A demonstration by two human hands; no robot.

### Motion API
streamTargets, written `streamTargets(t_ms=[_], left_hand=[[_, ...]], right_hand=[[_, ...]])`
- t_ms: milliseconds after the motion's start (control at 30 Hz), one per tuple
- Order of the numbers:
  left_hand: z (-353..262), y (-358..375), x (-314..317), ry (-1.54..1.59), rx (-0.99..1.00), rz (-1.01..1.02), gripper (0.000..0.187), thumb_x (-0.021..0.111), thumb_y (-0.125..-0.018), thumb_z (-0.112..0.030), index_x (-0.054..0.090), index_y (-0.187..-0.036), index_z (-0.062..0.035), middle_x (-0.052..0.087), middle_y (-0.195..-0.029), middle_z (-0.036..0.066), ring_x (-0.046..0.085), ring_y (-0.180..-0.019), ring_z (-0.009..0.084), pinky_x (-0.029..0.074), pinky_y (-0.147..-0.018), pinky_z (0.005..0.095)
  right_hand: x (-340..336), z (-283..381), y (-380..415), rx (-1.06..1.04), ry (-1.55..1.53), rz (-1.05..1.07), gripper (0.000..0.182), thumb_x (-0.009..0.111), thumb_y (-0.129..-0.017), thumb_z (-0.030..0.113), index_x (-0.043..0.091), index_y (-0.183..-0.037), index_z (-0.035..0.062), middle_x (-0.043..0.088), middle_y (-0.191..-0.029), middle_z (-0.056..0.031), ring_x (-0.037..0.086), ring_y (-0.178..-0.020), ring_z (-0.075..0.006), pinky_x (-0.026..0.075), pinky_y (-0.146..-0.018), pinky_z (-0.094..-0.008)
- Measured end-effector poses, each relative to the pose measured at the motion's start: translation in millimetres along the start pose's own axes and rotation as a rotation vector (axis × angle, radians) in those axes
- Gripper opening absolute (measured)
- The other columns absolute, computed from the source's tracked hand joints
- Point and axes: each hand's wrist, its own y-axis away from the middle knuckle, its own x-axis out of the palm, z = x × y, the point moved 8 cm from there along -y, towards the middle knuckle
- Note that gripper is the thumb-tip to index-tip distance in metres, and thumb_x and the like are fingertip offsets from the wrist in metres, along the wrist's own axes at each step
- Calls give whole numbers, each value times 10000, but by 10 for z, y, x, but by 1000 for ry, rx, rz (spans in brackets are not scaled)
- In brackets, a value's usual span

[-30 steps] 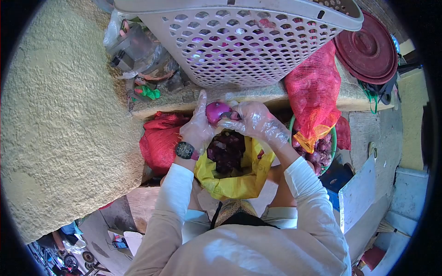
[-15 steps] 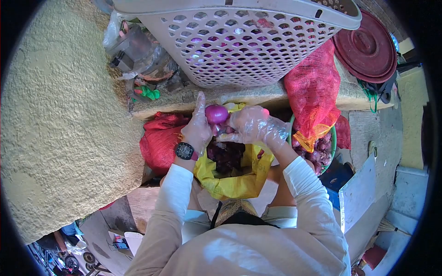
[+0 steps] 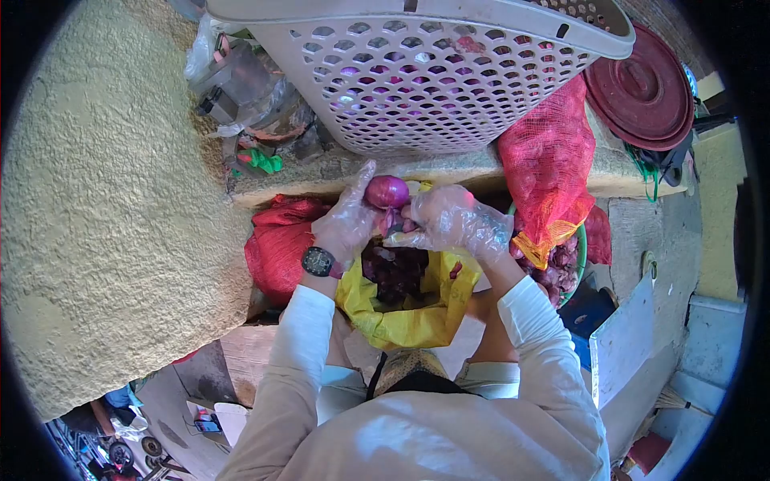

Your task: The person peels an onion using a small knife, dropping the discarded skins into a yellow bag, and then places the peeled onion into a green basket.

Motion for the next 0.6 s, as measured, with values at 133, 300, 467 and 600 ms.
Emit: streamTargets(t_ms=[133, 300, 467, 600], left_hand=[[10, 43, 95, 3, 100, -32, 469, 780, -950, -329, 615, -1278, -37, 688, -1172, 133, 682, -1063, 267, 593, -941, 415], [-123, 437, 318, -394, 242, -193, 495, 741, -983, -327, 577, -1364, -57, 679, -1191, 115, 675, -1089, 259, 580, -977, 418], [-183, 84, 76, -106, 358, -101, 477, 670, -994, -515, 626, -1204, -89, 700, -1054, 81, 708, -902, 212, 616, -770, 377], [-217, 127, 152, -218, 353, -86, 392, 577, -1060, -444, 629, -1193, -78, 695, -1107, 89, 698, -1006, 197, 598, -909, 357]], right_hand=[[107, 111, -43, -32, 153, 137, 464, 714, -854, 596, 751, -854, 133, 719, -800, -142, 715, -787, -373, 560, -740, -496], [39, 39, 8, -44, 89, -31, 588, 718, -815, 702, 721, -869, 117, 691, -768, -133, 697, -736, -384, 548, -664, -489], [-127, -62, 51, 34, -62, -161, 640, 802, -749, 688, 705, -860, 65, 693, -770, -155, 702, -755, -372, 558, -693, -447], [-210, -131, 72, 207, -116, -306, 704, 882, -684, 647, 710, -958, 22, 713, -830, -171, 719, -803, -351, 565, -748, -414]])
